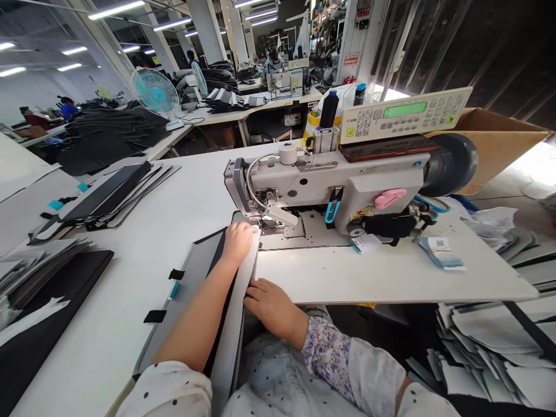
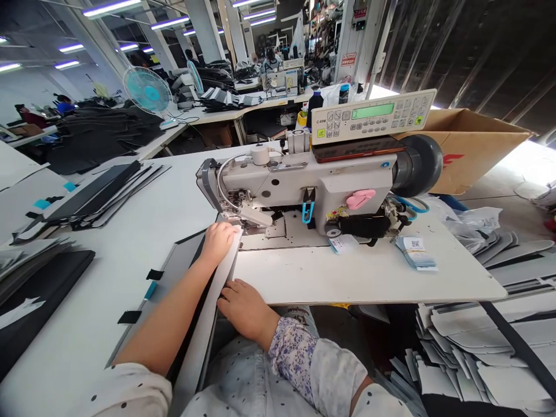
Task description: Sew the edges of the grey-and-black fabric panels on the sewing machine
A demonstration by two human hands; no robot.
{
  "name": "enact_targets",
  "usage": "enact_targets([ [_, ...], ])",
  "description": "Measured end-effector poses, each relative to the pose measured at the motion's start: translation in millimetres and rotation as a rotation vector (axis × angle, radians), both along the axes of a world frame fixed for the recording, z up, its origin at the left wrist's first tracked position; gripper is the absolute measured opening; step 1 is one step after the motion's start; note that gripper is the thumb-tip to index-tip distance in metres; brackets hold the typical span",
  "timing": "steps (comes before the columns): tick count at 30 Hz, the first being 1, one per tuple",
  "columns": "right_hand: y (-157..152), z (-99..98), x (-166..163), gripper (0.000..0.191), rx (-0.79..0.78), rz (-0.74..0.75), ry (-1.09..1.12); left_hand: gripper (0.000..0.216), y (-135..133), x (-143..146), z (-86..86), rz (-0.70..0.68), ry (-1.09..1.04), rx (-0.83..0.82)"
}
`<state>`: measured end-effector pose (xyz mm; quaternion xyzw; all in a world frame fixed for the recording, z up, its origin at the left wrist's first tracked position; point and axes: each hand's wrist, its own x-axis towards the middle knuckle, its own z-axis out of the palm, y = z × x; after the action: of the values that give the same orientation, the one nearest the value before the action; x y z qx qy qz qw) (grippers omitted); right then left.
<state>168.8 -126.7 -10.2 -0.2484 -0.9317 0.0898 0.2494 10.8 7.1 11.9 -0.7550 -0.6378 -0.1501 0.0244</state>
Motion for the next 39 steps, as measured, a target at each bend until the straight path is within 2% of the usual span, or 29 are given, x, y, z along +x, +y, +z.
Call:
enact_targets([
  [3, 3, 1.5, 4, 0.009, -0.010, 0.011, -0.012, 0.038, -13, -4, -0.6, -0.080, 0.135, 0.002],
  [12, 16, 9.3, 11, 0.008, -0.039, -0.011, -0.056, 0.045, -14, 1, 1.2, -0.071, 0.168, 0.009],
  [18, 27, 10.7, 11, 0.008, -0.027, -0.040, -0.090, 0.044, -21, 6, 6.7, -0.059, 0.168, -0.026],
  [22, 38, 6.8, 6, 0.011, -0.009, -0.074, -0.103, 0.035, -24, 13, 14.1, -0.040, 0.195, -0.045],
  [25, 45, 2.5, 3, 0.011, 0.002, -0.098, -0.104, 0.038, -30, 19, 21.8, -0.006, 0.249, -0.102],
  [31, 53, -1.7, -1, 0.010, 0.019, -0.159, -0.096, 0.050, -32, 30, 31.5, 0.076, 0.220, -0.345],
  [39, 55, -8.9, -3, 0.016, -0.021, -0.206, -0.038, 0.048, -30, 31, 32.0, 0.116, 0.141, -0.371],
])
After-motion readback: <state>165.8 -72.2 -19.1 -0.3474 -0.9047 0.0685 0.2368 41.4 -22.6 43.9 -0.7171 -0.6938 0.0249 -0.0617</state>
